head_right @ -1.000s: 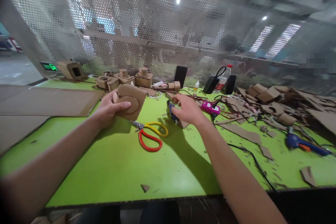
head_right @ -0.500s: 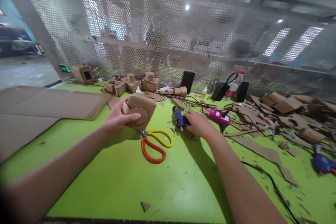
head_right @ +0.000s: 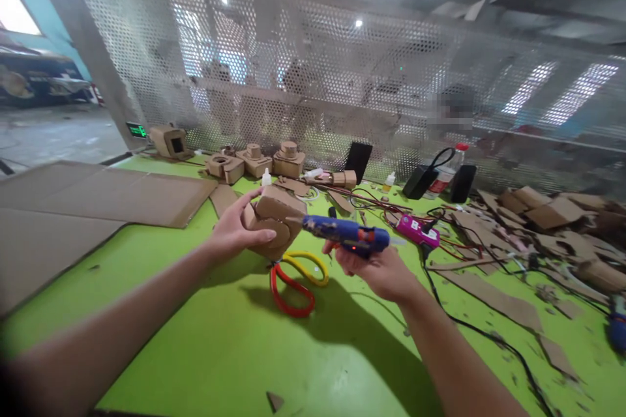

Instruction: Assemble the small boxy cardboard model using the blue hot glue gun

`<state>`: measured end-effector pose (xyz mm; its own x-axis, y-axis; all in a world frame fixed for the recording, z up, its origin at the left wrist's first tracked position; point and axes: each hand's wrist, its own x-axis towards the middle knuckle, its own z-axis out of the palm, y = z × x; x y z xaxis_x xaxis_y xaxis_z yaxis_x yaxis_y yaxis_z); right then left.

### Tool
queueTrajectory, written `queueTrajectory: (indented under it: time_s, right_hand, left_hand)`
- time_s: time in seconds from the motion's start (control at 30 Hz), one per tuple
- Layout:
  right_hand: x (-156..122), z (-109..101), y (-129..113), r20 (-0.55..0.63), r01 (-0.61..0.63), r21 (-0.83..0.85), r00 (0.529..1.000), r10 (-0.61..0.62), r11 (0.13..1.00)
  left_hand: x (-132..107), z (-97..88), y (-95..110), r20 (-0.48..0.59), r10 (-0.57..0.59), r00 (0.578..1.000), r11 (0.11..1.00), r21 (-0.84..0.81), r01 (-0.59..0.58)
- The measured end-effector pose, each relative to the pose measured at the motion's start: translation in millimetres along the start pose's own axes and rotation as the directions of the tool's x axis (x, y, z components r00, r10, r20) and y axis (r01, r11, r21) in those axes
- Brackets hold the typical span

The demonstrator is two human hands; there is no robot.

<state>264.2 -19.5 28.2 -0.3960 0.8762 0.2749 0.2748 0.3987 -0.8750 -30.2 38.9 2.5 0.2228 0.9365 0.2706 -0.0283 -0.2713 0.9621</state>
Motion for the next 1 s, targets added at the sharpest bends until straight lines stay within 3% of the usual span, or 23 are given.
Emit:
queueTrajectory:
  time_s: [0.17,0.3,0.57,0.73,1.0]
  right_hand:
    - [-3,16,-4,-0.054,-0.016,-0.153,0.999,0.008,0.988]
    - [-4,14,-7,-0.078,-0.029,-0.201,0.997,0.014,0.979]
    - [-4,14,-12,-0.079,-0.084,-0.279,0.995,0.065,0.956]
    - [-3,16,-15,-0.055,-0.062,-0.279,0.997,0.049,0.958]
    - [-4,9,-6,-0.099,-0.150,-0.310,0.987,0.125,0.939]
  left_hand:
    - [-4,7.1,2,0.070,0.042,0.997,0.999,0.024,-0.044]
    - [-6,11.7,2,0.100,0.046,0.994,0.998,0.034,-0.050]
    - [-9,19.8,11,0.094,0.109,0.990,0.969,0.213,-0.127]
    - [-9,19.2,11,0.083,0.157,0.984,0.937,0.301,-0.175]
    - [-9,15.7,8,0.096,0.206,0.974,0.912,0.343,-0.226]
